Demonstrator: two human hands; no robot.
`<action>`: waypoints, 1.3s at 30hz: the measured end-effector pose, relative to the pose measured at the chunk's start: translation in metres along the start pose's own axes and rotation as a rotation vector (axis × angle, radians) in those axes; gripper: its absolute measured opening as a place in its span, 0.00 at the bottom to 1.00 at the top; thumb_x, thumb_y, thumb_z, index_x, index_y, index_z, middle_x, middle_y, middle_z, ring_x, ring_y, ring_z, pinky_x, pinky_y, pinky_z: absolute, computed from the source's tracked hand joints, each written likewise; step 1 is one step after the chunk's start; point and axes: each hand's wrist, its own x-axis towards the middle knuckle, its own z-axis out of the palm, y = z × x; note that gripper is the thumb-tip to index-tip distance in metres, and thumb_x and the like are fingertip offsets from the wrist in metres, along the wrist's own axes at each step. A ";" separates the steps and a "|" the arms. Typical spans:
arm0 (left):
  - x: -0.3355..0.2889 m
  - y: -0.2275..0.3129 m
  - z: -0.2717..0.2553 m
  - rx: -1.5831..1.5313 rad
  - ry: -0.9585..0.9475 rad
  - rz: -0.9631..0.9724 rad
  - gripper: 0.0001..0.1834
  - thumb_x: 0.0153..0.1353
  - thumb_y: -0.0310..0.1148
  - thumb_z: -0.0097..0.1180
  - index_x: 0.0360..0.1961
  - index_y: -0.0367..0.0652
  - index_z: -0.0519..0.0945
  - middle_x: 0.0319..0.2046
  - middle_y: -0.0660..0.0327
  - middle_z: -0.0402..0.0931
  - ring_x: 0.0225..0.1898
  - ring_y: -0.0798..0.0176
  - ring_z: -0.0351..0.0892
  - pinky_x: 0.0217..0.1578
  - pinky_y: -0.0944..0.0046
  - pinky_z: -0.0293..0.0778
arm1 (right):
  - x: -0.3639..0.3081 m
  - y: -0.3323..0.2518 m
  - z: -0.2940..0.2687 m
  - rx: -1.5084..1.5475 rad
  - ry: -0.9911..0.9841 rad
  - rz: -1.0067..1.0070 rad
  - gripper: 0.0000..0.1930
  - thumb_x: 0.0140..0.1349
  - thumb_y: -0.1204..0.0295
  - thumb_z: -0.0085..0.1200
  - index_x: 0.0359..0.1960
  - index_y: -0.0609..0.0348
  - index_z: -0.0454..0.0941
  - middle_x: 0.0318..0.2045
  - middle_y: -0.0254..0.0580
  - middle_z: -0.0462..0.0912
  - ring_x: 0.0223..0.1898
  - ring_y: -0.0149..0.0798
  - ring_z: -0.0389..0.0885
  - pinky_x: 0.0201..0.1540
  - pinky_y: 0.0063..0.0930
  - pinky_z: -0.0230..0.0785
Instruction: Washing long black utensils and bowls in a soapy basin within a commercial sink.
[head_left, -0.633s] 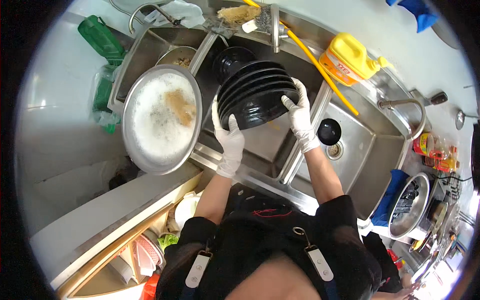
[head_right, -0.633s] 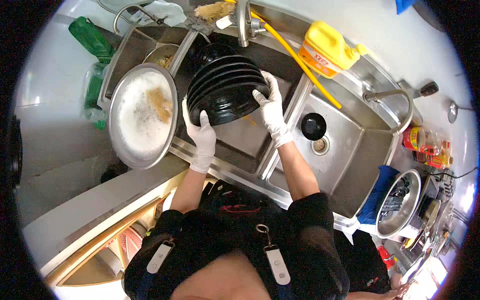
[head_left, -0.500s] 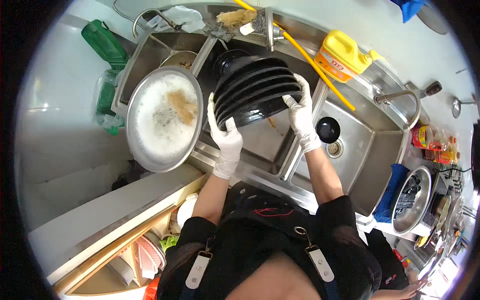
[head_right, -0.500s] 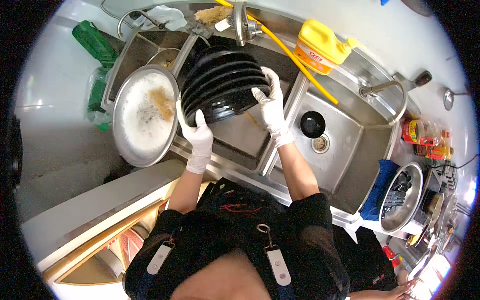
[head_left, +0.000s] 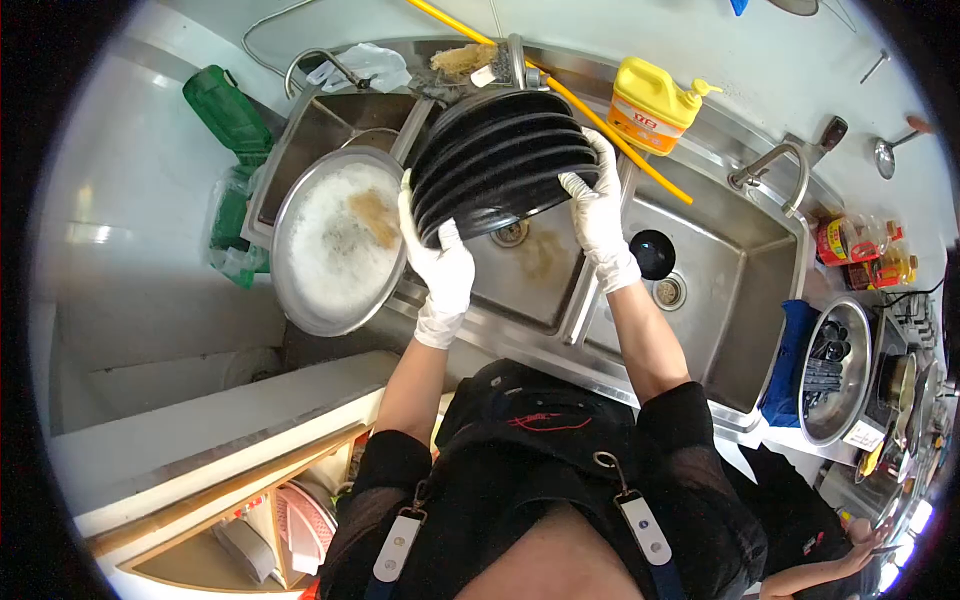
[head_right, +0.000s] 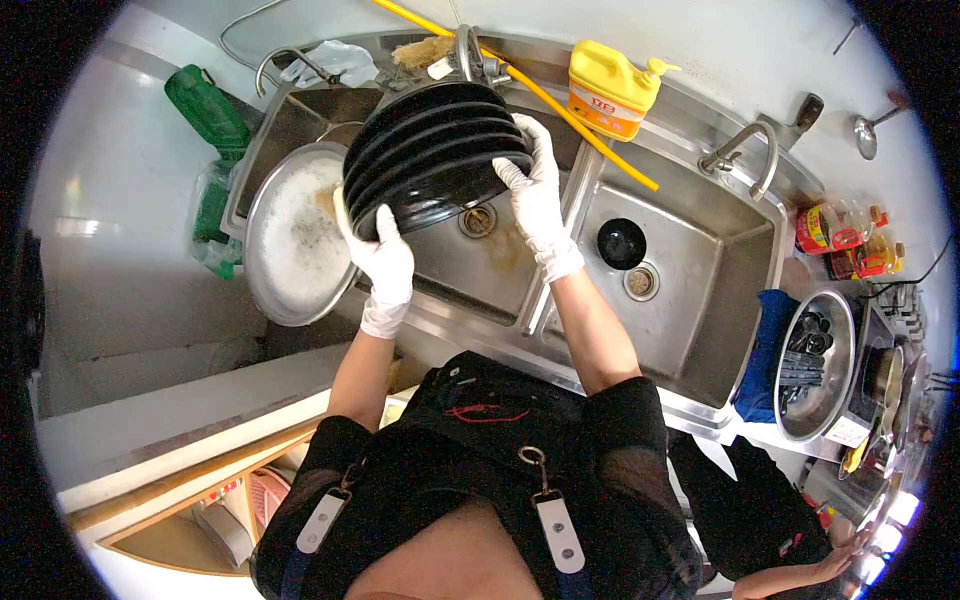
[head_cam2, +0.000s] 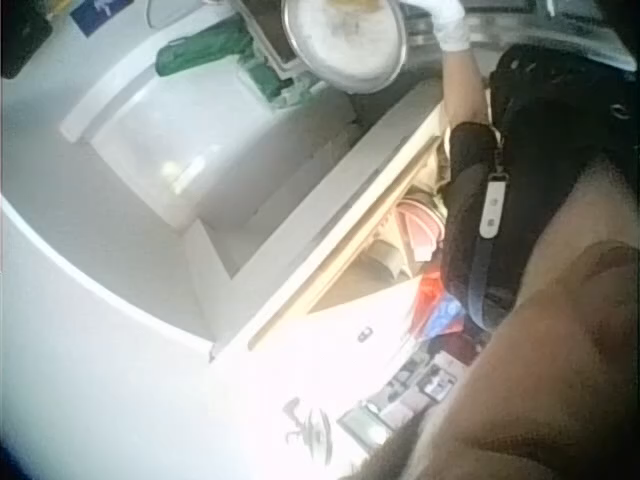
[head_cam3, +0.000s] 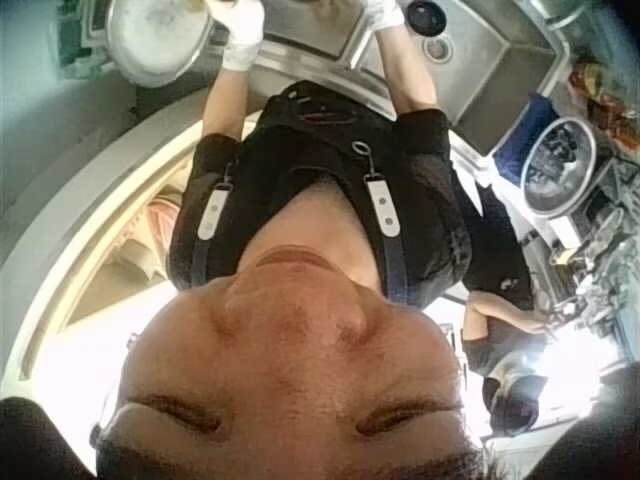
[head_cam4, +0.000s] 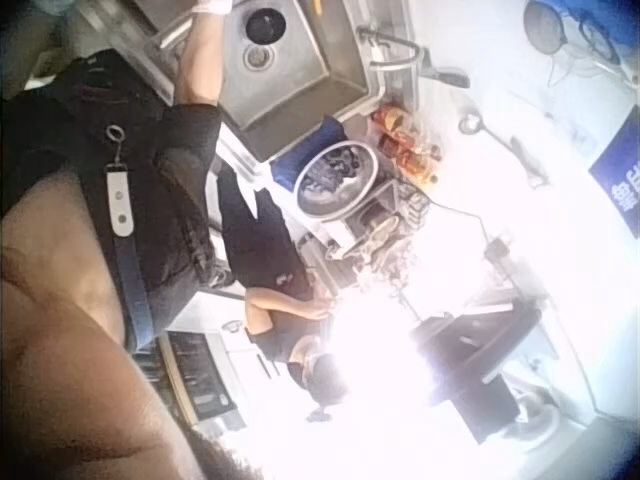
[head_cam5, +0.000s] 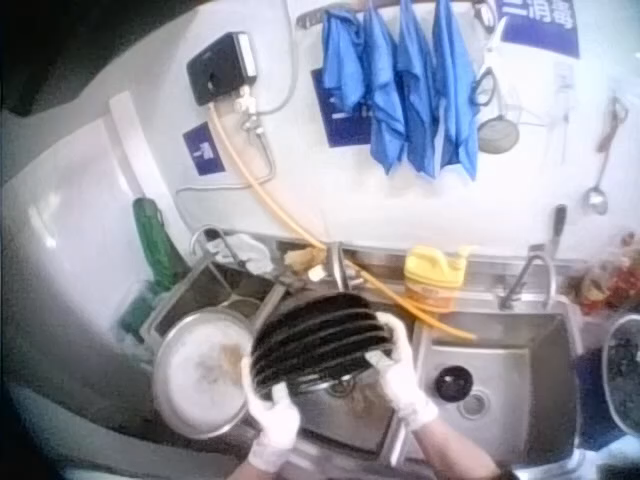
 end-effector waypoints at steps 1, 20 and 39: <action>-0.004 -0.002 0.002 0.034 -0.024 -0.042 0.30 0.64 0.25 0.51 0.66 0.33 0.57 0.65 0.49 0.60 0.65 0.50 0.61 0.65 0.55 0.57 | -0.003 0.005 -0.004 -0.044 0.014 0.051 0.27 0.56 0.85 0.54 0.59 0.59 0.65 0.50 0.38 0.74 0.52 0.33 0.71 0.59 0.26 0.62; 0.100 -0.079 -0.186 0.063 0.071 -0.203 0.34 0.56 0.13 0.49 0.66 0.36 0.60 0.61 0.47 0.66 0.62 0.55 0.65 0.63 0.61 0.58 | -0.010 0.102 0.230 0.114 -0.085 0.189 0.20 0.56 0.87 0.50 0.50 0.58 0.68 0.43 0.39 0.73 0.45 0.35 0.69 0.54 0.27 0.62; 0.134 -0.228 -0.311 0.683 -0.134 -0.190 0.31 0.57 0.20 0.50 0.64 0.46 0.66 0.57 0.50 0.70 0.55 0.45 0.73 0.54 0.56 0.70 | -0.009 0.329 0.361 -0.498 -0.267 0.627 0.26 0.45 0.67 0.66 0.46 0.70 0.76 0.42 0.64 0.80 0.44 0.54 0.81 0.47 0.38 0.72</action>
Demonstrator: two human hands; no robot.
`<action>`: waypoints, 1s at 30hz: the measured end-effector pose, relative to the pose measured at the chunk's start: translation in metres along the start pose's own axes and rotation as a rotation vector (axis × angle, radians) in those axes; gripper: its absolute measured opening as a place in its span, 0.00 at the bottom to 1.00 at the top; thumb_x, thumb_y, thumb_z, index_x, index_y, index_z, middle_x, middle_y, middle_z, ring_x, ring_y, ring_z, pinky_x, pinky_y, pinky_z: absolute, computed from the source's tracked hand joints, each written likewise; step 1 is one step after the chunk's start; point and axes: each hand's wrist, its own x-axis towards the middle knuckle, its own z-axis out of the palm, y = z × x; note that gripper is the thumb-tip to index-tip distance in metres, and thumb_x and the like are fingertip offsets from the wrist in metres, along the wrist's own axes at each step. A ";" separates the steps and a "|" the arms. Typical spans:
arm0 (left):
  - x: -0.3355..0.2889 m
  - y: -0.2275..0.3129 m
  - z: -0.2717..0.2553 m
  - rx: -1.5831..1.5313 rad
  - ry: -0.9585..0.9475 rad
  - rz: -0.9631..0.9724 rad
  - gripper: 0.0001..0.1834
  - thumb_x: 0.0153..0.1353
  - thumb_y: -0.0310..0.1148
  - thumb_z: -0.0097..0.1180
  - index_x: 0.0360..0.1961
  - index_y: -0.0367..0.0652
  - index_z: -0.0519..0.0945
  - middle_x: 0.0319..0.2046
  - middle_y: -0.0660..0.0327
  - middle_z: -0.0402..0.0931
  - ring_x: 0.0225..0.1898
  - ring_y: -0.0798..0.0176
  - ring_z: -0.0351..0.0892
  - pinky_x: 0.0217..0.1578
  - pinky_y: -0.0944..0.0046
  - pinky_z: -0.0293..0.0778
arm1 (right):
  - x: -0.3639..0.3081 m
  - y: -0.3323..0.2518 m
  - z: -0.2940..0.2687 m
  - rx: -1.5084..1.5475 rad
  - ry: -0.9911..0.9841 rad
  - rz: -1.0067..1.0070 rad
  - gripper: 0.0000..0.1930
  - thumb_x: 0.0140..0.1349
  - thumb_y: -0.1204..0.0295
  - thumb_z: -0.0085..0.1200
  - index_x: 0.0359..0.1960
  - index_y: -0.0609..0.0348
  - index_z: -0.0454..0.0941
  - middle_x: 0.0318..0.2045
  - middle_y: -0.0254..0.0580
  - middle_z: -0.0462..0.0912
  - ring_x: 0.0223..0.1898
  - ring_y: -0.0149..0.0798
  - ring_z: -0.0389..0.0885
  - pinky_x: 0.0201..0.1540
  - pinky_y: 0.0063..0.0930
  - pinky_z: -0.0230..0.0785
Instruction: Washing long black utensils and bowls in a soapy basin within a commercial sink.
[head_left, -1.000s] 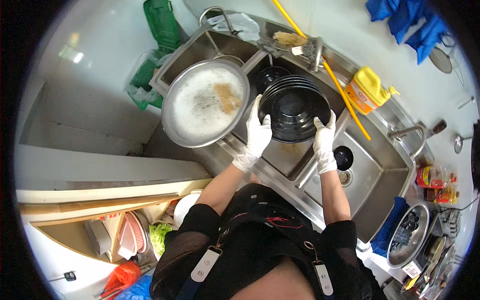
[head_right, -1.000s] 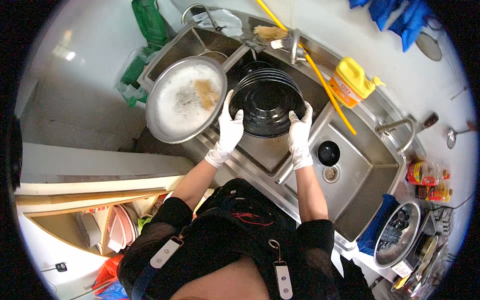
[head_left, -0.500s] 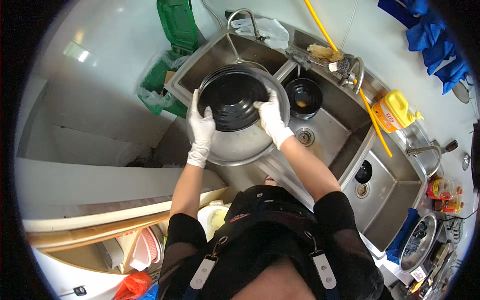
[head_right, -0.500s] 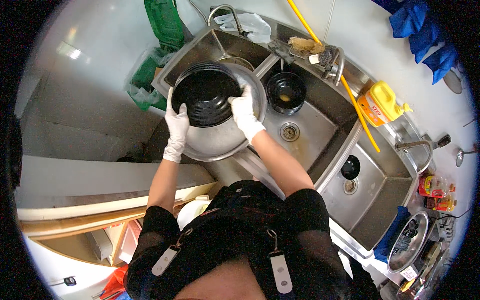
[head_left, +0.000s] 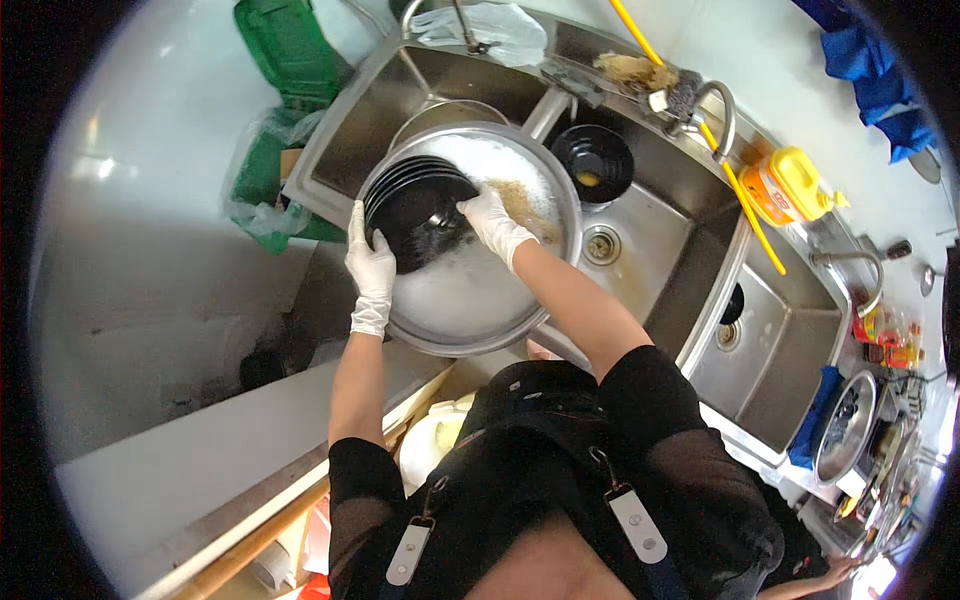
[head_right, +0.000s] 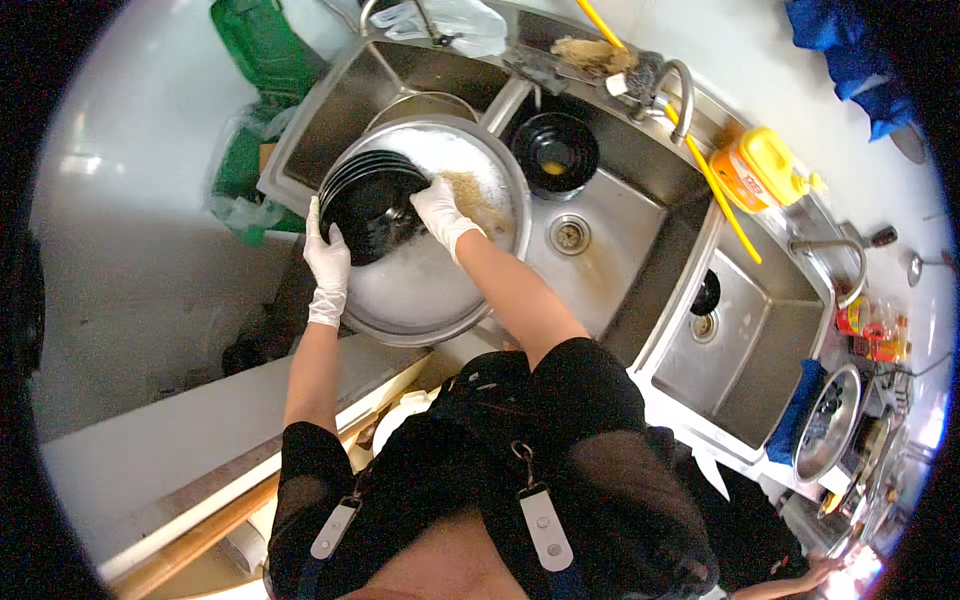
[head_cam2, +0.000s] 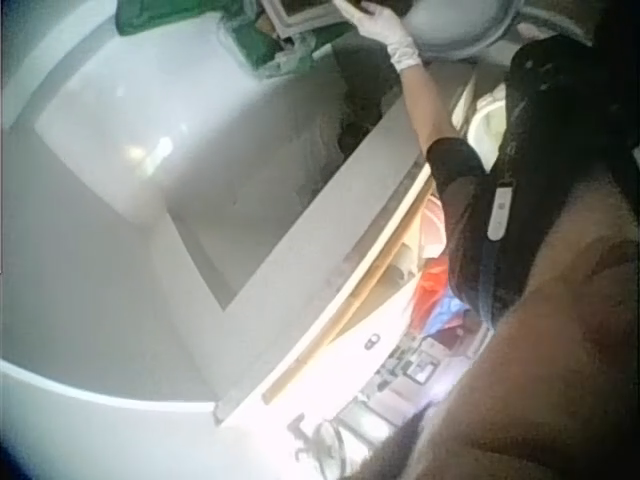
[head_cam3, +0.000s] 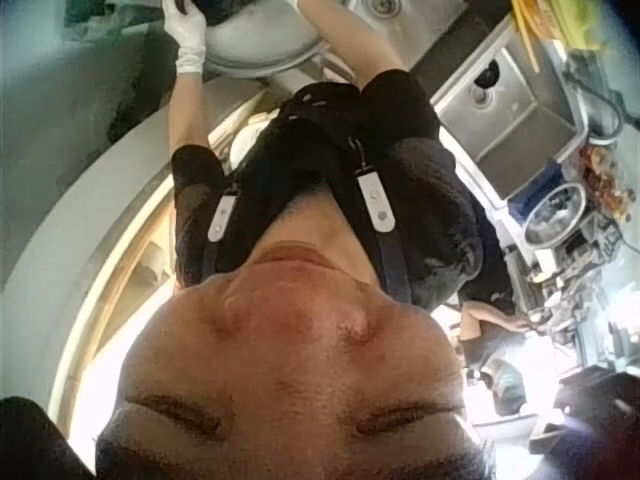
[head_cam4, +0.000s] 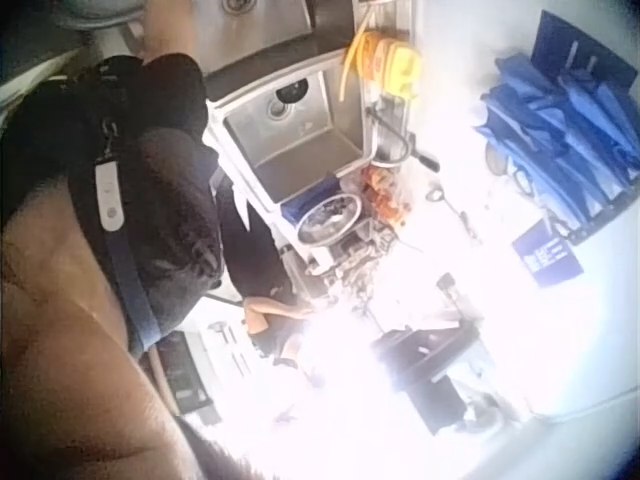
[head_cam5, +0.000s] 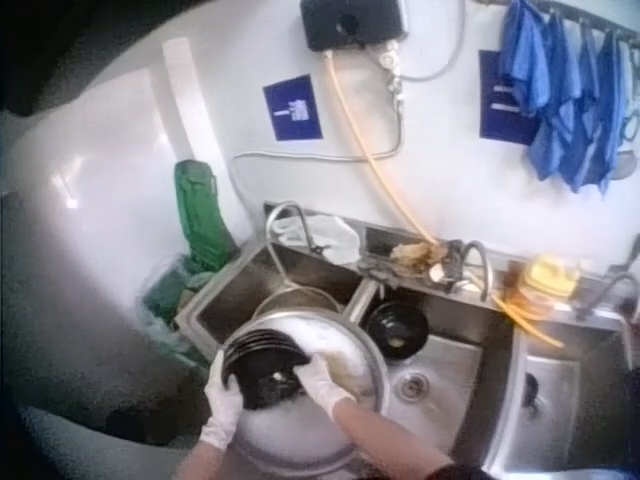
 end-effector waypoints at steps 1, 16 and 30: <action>0.001 0.000 0.003 0.024 -0.038 -0.021 0.31 0.57 0.20 0.50 0.64 0.47 0.66 0.58 0.50 0.70 0.56 0.45 0.72 0.55 0.56 0.69 | -0.003 -0.007 -0.006 -0.061 -0.016 -0.015 0.24 0.46 0.66 0.65 0.43 0.70 0.77 0.40 0.62 0.81 0.45 0.54 0.80 0.49 0.38 0.72; 0.029 -0.002 0.020 -0.030 -0.189 0.057 0.37 0.56 0.23 0.58 0.67 0.43 0.59 0.61 0.45 0.65 0.62 0.48 0.65 0.63 0.58 0.60 | -0.024 -0.010 -0.263 0.326 0.503 -0.181 0.08 0.60 0.72 0.56 0.35 0.65 0.80 0.28 0.42 0.82 0.29 0.31 0.79 0.35 0.24 0.72; 0.000 0.030 -0.027 0.010 -0.082 -0.067 0.29 0.62 0.23 0.53 0.65 0.37 0.63 0.63 0.51 0.62 0.60 0.54 0.66 0.58 0.60 0.64 | 0.120 0.179 -0.245 -0.116 0.096 0.604 0.23 0.65 0.51 0.50 0.55 0.51 0.73 0.52 0.26 0.79 0.53 0.27 0.76 0.50 0.20 0.68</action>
